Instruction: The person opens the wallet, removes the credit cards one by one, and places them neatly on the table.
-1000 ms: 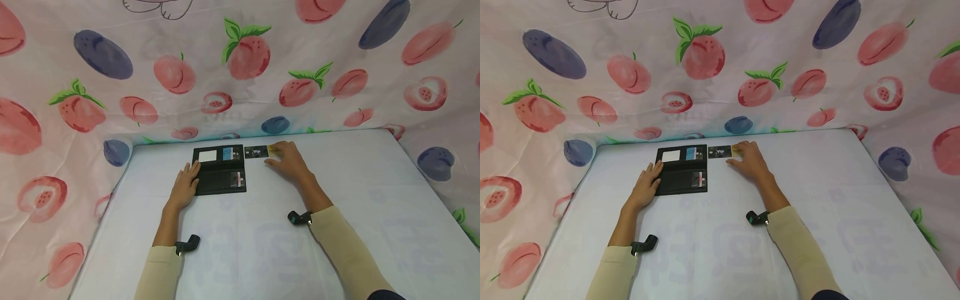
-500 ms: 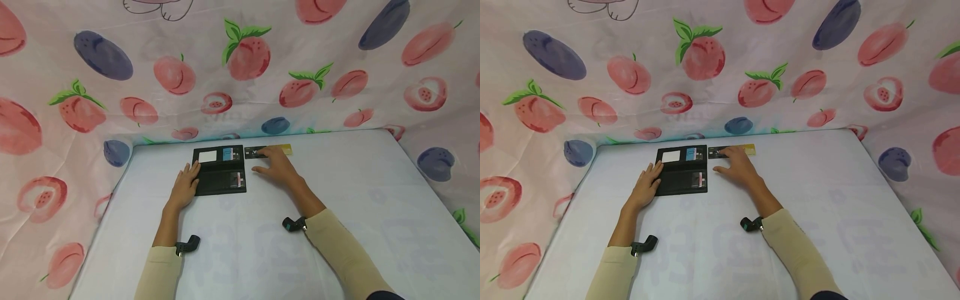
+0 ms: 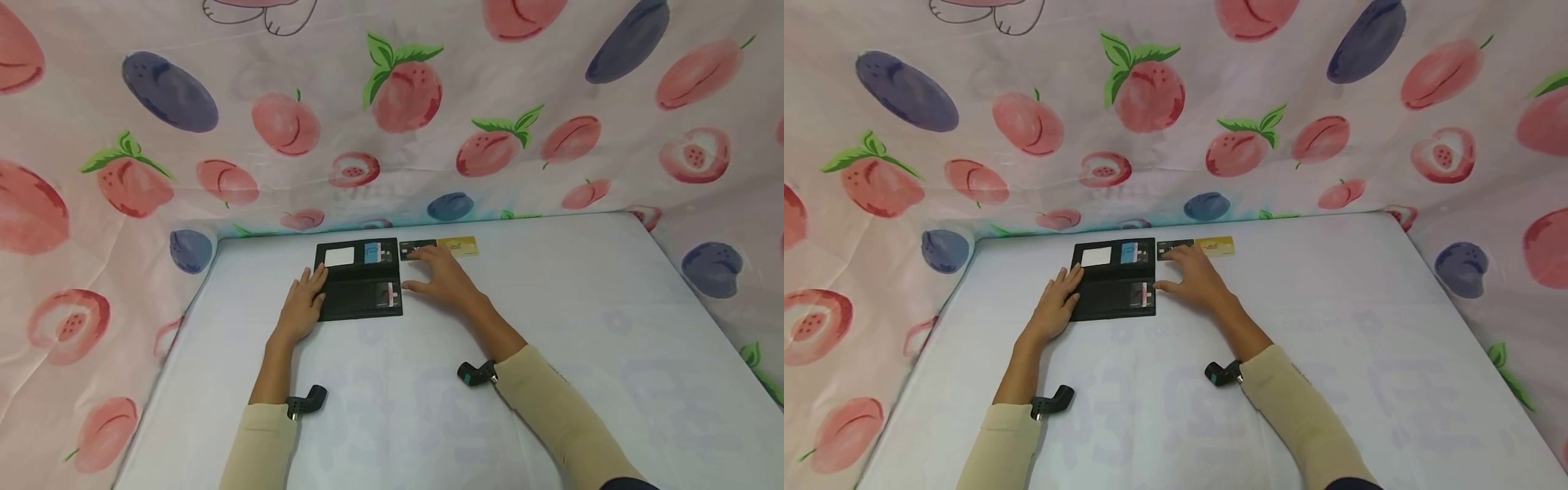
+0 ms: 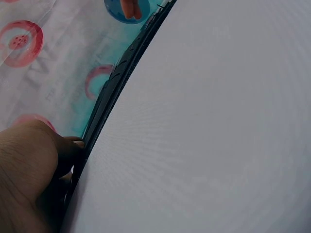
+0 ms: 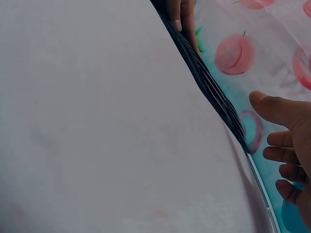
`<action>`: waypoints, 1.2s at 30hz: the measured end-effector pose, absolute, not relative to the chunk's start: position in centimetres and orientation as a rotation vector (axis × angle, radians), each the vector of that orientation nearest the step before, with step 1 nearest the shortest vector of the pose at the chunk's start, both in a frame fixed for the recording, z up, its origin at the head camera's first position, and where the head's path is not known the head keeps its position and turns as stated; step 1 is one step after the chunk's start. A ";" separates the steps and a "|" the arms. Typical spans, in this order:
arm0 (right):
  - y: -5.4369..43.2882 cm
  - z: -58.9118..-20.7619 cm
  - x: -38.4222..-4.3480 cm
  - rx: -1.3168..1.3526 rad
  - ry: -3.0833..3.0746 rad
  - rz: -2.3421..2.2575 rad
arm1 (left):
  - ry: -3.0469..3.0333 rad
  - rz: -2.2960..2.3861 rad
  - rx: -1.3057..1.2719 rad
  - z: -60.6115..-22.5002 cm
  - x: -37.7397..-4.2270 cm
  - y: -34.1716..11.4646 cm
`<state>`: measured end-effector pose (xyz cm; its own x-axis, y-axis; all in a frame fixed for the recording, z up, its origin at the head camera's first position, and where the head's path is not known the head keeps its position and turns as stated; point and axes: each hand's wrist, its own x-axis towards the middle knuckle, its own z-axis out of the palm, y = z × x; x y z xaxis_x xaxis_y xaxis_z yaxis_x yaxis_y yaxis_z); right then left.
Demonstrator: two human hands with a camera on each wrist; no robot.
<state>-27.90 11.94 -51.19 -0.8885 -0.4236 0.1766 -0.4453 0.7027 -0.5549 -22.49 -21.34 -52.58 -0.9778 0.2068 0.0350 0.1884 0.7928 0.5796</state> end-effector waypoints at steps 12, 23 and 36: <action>10.7 -51.2 -26.9 0.853 -2.821 0.909 | 2.949 0.956 0.328 -52.8 -22.5 -21.3; 9.3 -51.9 -26.0 0.909 -2.849 0.921 | 2.954 0.947 0.328 -52.8 -22.5 -21.3; 8.5 -52.0 -25.3 0.946 -2.869 0.887 | 2.954 0.940 0.332 -52.6 -22.5 -21.3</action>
<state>-25.34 8.49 -51.98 -0.8196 -0.5492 0.1633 -0.5456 0.6609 -0.5154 -22.49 -21.28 -52.56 -0.9771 0.2087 0.0415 0.1943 0.7958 0.5736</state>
